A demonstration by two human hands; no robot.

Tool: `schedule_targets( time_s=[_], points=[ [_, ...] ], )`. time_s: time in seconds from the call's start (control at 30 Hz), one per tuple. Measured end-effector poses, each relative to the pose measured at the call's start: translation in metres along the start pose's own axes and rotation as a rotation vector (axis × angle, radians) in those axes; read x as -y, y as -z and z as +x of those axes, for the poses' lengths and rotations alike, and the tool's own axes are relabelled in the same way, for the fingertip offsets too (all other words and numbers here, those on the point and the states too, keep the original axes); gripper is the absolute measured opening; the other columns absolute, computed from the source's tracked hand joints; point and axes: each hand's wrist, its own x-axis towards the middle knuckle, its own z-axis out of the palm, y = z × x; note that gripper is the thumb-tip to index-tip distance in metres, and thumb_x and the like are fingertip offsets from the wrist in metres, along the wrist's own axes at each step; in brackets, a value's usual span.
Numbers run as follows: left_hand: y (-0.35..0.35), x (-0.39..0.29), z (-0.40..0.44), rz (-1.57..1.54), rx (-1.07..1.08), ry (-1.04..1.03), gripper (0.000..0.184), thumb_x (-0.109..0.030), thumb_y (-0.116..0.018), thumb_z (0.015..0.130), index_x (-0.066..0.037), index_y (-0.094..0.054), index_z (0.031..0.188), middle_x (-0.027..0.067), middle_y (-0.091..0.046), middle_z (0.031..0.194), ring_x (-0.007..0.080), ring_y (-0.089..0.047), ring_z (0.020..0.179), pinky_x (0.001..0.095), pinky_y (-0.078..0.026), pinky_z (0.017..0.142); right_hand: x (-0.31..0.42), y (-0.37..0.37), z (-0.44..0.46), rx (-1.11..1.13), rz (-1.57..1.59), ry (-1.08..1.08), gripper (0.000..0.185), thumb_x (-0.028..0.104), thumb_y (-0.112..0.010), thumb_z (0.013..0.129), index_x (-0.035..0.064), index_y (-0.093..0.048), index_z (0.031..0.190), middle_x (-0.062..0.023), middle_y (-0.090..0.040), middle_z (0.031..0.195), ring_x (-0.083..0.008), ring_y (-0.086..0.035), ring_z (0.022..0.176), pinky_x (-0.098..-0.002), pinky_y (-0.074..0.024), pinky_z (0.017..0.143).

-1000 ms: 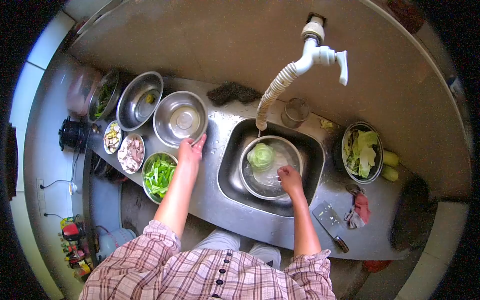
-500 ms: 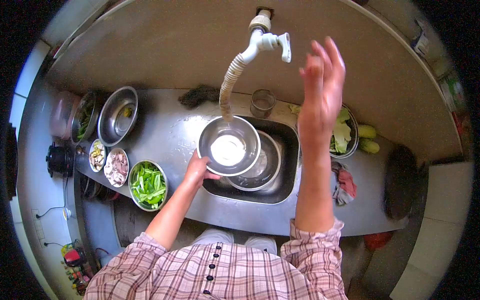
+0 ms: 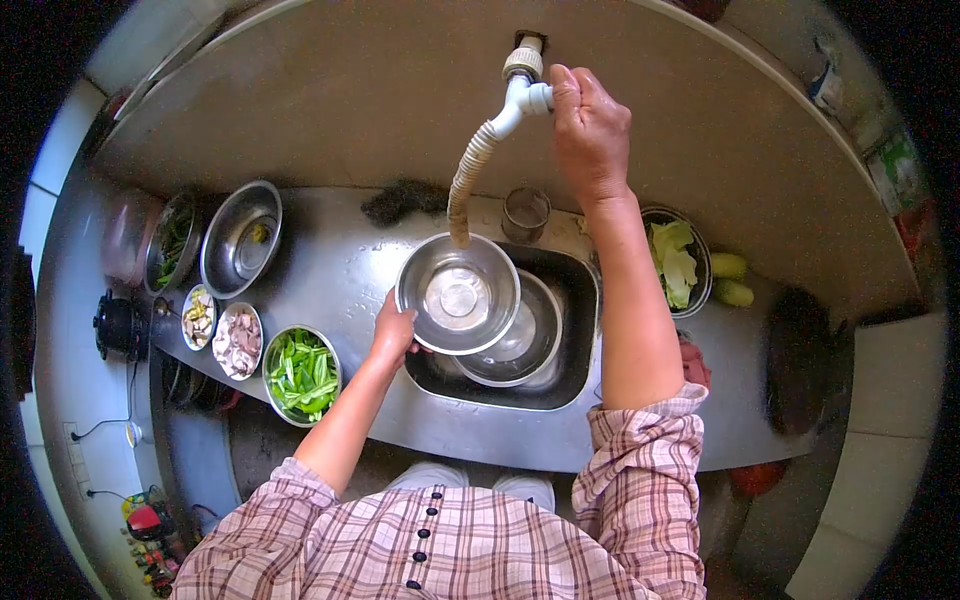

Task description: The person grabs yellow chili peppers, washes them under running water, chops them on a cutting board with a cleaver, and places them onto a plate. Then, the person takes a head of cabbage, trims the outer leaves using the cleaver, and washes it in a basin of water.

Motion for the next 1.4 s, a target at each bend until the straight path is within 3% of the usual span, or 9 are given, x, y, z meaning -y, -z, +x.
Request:
schedule_targets(
  time_s=[0.37,0.47,0.57,0.77,1.1,1.2,1.3,1.33,1.4],
  points=[
    [-0.007,0.02,0.041,-0.13,0.084,0.023,0.042,-0.005,-0.053,0.085,-0.007,-0.049,0.126,0.0104,-0.063,0.083,0.0141,-0.055,0.05,0.028,-0.04,0.036,-0.006,-0.006,-0.002,0.003,0.183,-0.026,0.025,0.023,-0.048,0.097,0.0033,-0.061,0.088,0.0038,-0.043,0.058,-0.0048,-0.039,0.049,-0.0215,-0.0335,0.046],
    [-0.016,0.018,0.037,0.045,0.048,-0.173,0.046,-0.002,-0.05,0.082,-0.01,-0.05,0.127,0.0145,-0.066,0.085,0.0228,-0.063,0.058,0.0355,-0.05,0.047,-0.027,-0.006,0.005,0.001,0.008,0.317,0.028,0.027,-0.043,0.098,0.0059,-0.06,0.097,0.0044,-0.037,0.056,-0.0045,-0.034,0.046,-0.0216,-0.0302,0.042],
    [-0.01,0.003,0.029,0.321,-0.114,-0.245,0.06,0.001,-0.047,0.078,-0.018,-0.044,0.134,0.0217,-0.065,0.089,0.0341,-0.065,0.072,0.0415,-0.053,0.065,0.021,0.022,-0.006,0.301,0.358,-0.417,0.032,0.034,-0.04,0.098,0.0096,-0.058,0.103,0.0021,-0.04,0.054,-0.0067,-0.034,0.043,-0.0246,-0.0311,0.04],
    [0.001,-0.007,0.011,0.657,-0.293,-0.799,0.075,0.004,-0.05,0.075,-0.033,-0.037,0.139,0.0223,-0.053,0.121,0.0376,-0.064,0.07,0.0422,-0.054,0.063,0.05,0.033,0.004,0.379,0.693,-0.804,0.034,0.029,-0.037,0.098,0.0053,-0.051,0.118,0.0047,-0.034,0.053,-0.0046,-0.025,0.04,-0.0197,-0.0191,0.034],
    [0.028,-0.007,0.01,0.841,-0.415,-0.964,0.086,0.008,-0.052,0.068,-0.036,-0.034,0.14,0.0225,-0.039,0.139,0.0323,-0.063,0.06,0.0376,-0.052,0.049,0.009,0.024,-0.028,0.297,1.359,-0.795,0.037,0.04,-0.038,0.098,0.008,-0.051,0.111,-0.0014,-0.049,0.064,-0.0066,-0.035,0.048,-0.022,-0.0301,0.043],
    [0.04,-0.008,0.011,0.747,-0.515,-0.9,0.078,0.005,-0.051,0.075,-0.035,-0.033,0.141,0.0168,-0.04,0.14,0.0338,-0.062,0.058,0.0383,-0.05,0.047,-0.031,-0.004,-0.09,0.079,0.83,-0.924,0.029,0.034,-0.049,0.093,0.0082,-0.055,0.104,-0.0035,-0.054,0.064,-0.0113,-0.045,0.049,-0.026,-0.0387,0.044],
    [0.051,-0.007,0.022,0.684,-0.688,-0.939,0.076,0.007,-0.046,0.076,-0.028,-0.034,0.142,0.0166,-0.042,0.138,0.0352,-0.064,0.065,0.0382,-0.052,0.05,-0.129,-0.057,-0.203,0.597,0.374,-1.055,0.043,0.033,-0.061,0.085,0.0018,-0.055,0.114,-0.0106,-0.064,0.078,-0.0145,-0.056,0.054,-0.0279,-0.0475,0.046],
    [0.054,-0.005,0.031,0.672,-0.774,-0.99,0.076,0.008,-0.045,0.075,-0.026,-0.033,0.142,0.0165,-0.043,0.137,0.0353,-0.064,0.067,0.0379,-0.052,0.051,-0.119,-0.066,-0.224,0.755,-0.039,-0.981,0.066,0.038,-0.068,0.079,0.0026,-0.046,0.13,-0.0187,-0.064,0.099,-0.0245,-0.065,0.077,-0.0357,-0.0544,0.065],
    [0.056,-0.004,0.032,0.445,-0.743,-0.775,0.074,0.009,-0.042,0.075,-0.018,-0.029,0.143,0.019,-0.047,0.131,0.0342,-0.066,0.072,0.0352,-0.054,0.049,-0.156,-0.094,-0.282,0.864,-0.206,-0.749,0.101,0.046,-0.076,0.069,0.0107,-0.02,0.145,-0.0291,-0.032,0.138,-0.0379,-0.039,0.126,-0.0454,-0.039,0.099]
  ],
)
